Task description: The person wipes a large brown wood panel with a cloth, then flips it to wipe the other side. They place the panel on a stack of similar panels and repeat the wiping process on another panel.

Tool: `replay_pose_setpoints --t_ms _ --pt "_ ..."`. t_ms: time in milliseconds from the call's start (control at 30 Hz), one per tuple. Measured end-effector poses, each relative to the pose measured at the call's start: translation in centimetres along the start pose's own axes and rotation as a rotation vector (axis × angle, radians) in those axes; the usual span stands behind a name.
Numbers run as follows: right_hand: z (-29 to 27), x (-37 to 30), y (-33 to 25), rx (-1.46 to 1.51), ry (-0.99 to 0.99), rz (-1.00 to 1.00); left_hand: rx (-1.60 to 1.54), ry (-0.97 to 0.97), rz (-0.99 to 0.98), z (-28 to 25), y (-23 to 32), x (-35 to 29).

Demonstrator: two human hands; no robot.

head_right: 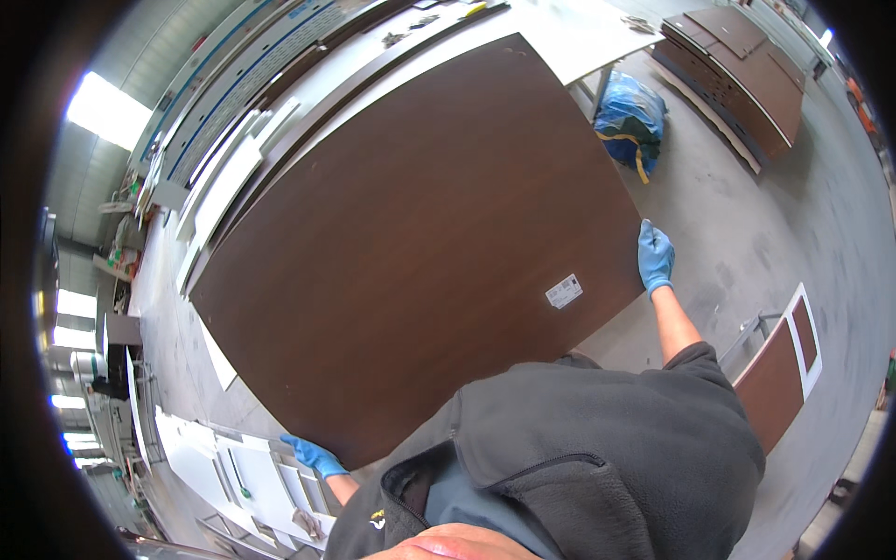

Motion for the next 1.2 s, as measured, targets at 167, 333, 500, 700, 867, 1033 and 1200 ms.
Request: replay_pose_setpoints --t_ms 167,333,500,700,867,1033,1200 --pt "0.6 3.4 10.4 0.002 0.002 0.244 -0.010 -0.114 -0.032 16.3 6.7 -2.4" --pt "1.7 13.3 17.7 0.005 0.097 0.364 -0.012 -0.186 0.056 33.3 12.2 -9.5" --pt "0.6 26.3 22.4 -0.133 -0.007 0.452 0.093 -0.257 0.017 45.9 14.9 -16.9" --pt "2.2 35.8 21.6 -0.207 -0.076 0.418 0.334 -0.255 -0.006 55.8 15.5 -21.1" --pt "5.5 46.3 18.4 -0.307 -0.090 0.363 0.365 -0.328 -0.099 67.5 12.6 -21.9" --pt "7.5 55.4 15.8 -0.365 -0.163 0.363 0.346 -0.317 -0.047 75.3 11.0 -23.4" --pt "10.6 61.4 13.2 -0.445 -0.242 0.325 0.538 -0.340 -0.188 79.8 11.2 -24.3"
Point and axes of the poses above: each hand's wrist, its own x-axis towards the middle knuckle, its own z-axis out of the palm, y = z × x, the point moved 9 cm from there along x, towards the middle knuckle, and after that the axes turned 14 degrees about -x, right-handed, at the moved point
